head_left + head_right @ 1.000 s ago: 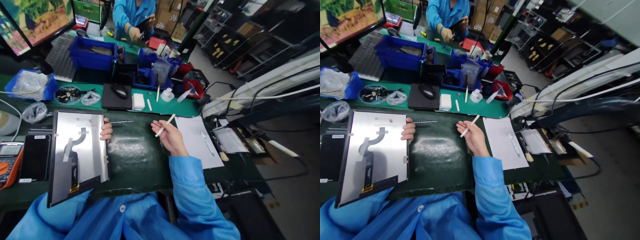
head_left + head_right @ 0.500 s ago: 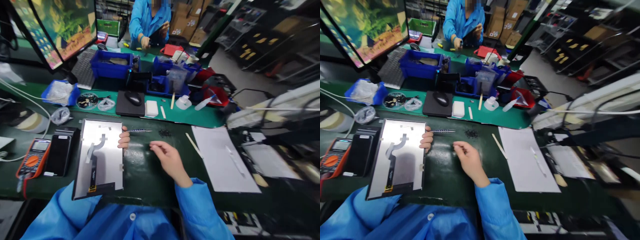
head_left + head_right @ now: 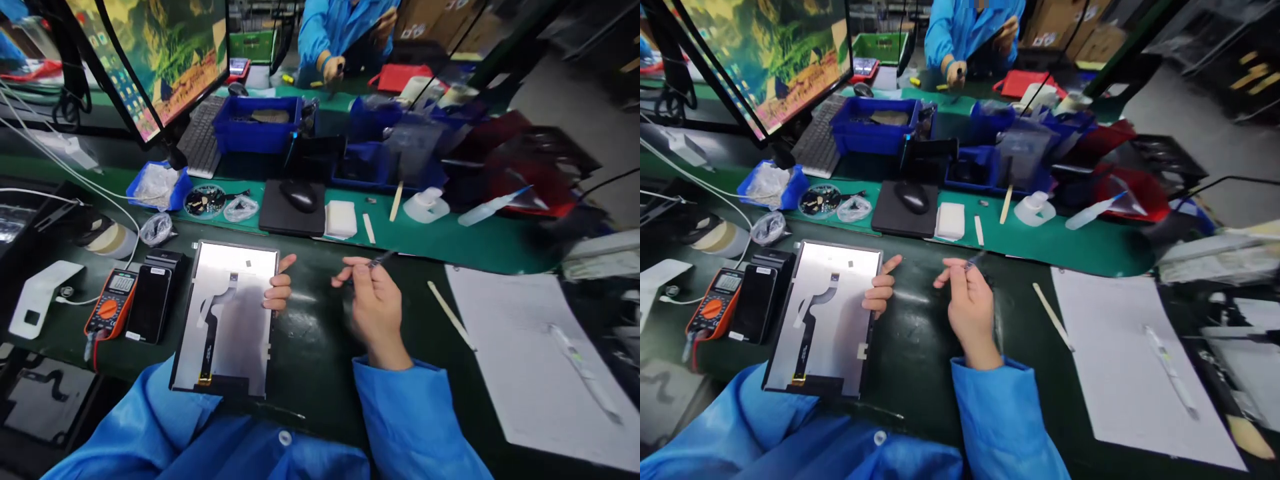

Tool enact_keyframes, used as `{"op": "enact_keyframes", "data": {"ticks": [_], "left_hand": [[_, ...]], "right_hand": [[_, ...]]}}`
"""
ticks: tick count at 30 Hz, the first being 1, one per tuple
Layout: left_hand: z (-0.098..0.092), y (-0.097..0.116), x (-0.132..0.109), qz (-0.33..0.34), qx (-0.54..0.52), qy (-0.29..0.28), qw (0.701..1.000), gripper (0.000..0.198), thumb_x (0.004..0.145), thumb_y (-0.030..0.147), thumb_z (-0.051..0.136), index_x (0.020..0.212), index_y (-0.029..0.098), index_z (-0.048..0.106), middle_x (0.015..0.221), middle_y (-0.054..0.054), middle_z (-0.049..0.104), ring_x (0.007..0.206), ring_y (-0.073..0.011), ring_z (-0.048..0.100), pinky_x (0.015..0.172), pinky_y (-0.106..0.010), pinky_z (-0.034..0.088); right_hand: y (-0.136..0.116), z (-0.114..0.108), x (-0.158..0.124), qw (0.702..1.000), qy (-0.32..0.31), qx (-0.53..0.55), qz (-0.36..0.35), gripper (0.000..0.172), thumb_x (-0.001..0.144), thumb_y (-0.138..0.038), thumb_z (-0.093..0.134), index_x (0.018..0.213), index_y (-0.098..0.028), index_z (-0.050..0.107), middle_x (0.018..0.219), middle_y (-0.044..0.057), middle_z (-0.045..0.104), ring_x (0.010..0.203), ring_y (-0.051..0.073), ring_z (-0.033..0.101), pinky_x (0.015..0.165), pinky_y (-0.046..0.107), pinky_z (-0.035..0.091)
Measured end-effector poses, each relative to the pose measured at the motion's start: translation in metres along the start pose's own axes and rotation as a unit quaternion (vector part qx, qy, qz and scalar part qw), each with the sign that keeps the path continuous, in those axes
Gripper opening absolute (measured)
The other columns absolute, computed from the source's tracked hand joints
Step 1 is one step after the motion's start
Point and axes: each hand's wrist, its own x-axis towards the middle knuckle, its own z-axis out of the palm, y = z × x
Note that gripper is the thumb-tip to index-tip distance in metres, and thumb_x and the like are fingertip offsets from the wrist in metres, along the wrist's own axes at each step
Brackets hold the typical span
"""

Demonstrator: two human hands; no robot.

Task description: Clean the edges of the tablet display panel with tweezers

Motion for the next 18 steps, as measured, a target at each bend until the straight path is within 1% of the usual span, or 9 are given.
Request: {"op": "enact_keyframes", "data": {"ticks": [1,4,7,9,11,13,15,16,18], "left_hand": [[0.004,0.002,0.000,-0.010,-0.013,0.015,1.000,0.044,0.101,0.035,0.026,0.125,0.018,0.058,0.060,0.005,0.024,0.049,-0.0041,0.000,0.040,-0.016,0.003],[0.014,0.008,0.003,0.000,-0.019,0.083,0.996,0.050,0.101,0.041,0.021,0.124,0.018,0.058,0.059,0.005,0.021,0.050,-0.0051,-0.003,0.039,-0.017,0.000],[0.016,0.009,0.008,0.025,0.001,0.136,0.990,0.048,0.101,0.041,0.023,0.124,0.019,0.059,0.058,0.005,0.018,0.050,-0.0059,-0.004,0.041,-0.020,-0.003],[0.011,0.010,0.010,0.031,0.009,0.140,0.990,0.046,0.101,0.040,0.025,0.120,0.019,0.061,0.059,0.005,0.018,0.051,-0.0061,-0.003,0.042,-0.020,-0.002],[0.005,0.012,0.011,0.037,0.004,0.109,0.993,0.041,0.101,0.039,0.030,0.117,0.020,0.063,0.060,0.004,0.020,0.050,-0.0057,0.002,0.042,-0.019,0.001],[-0.001,0.015,0.011,0.039,-0.010,0.073,0.997,0.038,0.100,0.038,0.034,0.114,0.020,0.064,0.061,0.003,0.022,0.050,-0.0052,0.007,0.043,-0.018,0.004],[-0.003,0.017,0.012,0.035,-0.019,0.062,0.997,0.038,0.100,0.038,0.033,0.111,0.020,0.064,0.062,0.003,0.023,0.050,-0.0053,0.008,0.044,-0.018,0.004],[-0.004,0.018,0.013,0.038,-0.020,0.070,0.997,0.038,0.100,0.038,0.032,0.111,0.019,0.064,0.062,0.002,0.023,0.051,-0.0057,0.008,0.044,-0.019,0.004],[-0.006,0.018,0.014,0.058,-0.015,0.098,0.993,0.038,0.100,0.038,0.033,0.115,0.019,0.062,0.062,0.002,0.026,0.052,-0.0064,0.008,0.046,-0.020,0.007]], "right_hand": [[0.003,-0.005,0.001,0.997,-0.036,-0.071,0.005,0.033,0.093,-0.050,0.053,0.104,-0.023,0.068,0.074,0.001,0.066,0.066,0.018,0.063,0.071,0.035,0.051],[0.013,-0.007,-0.001,0.967,-0.115,-0.225,-0.039,0.032,0.091,-0.044,0.055,0.109,-0.022,0.070,0.083,0.006,0.069,0.073,0.022,0.063,0.072,0.037,0.051],[0.021,0.002,-0.010,0.936,-0.141,-0.307,-0.100,0.029,0.091,-0.033,0.052,0.110,-0.023,0.072,0.091,0.008,0.070,0.082,0.025,0.064,0.075,0.038,0.050],[0.023,0.006,-0.014,0.922,-0.137,-0.345,-0.113,0.030,0.091,-0.028,0.051,0.112,-0.023,0.072,0.092,0.008,0.069,0.081,0.024,0.063,0.073,0.037,0.050],[0.022,0.008,-0.016,0.910,-0.132,-0.374,-0.120,0.031,0.090,-0.026,0.051,0.113,-0.022,0.072,0.093,0.010,0.068,0.082,0.025,0.063,0.074,0.038,0.050],[0.019,0.007,-0.016,0.906,-0.118,-0.383,-0.133,0.031,0.089,-0.026,0.053,0.113,-0.019,0.072,0.096,0.011,0.069,0.087,0.027,0.062,0.079,0.042,0.050],[0.012,0.008,-0.017,0.920,-0.111,-0.350,-0.138,0.027,0.089,-0.027,0.054,0.108,-0.020,0.073,0.098,0.011,0.070,0.092,0.028,0.062,0.084,0.044,0.049],[0.008,0.010,-0.019,0.933,-0.119,-0.315,-0.128,0.025,0.090,-0.028,0.055,0.104,-0.021,0.074,0.096,0.010,0.071,0.091,0.026,0.063,0.083,0.042,0.049],[0.001,0.016,-0.026,0.958,-0.178,-0.213,-0.066,0.022,0.091,-0.034,0.056,0.095,-0.023,0.074,0.087,0.006,0.072,0.078,0.022,0.064,0.074,0.037,0.051]]}}
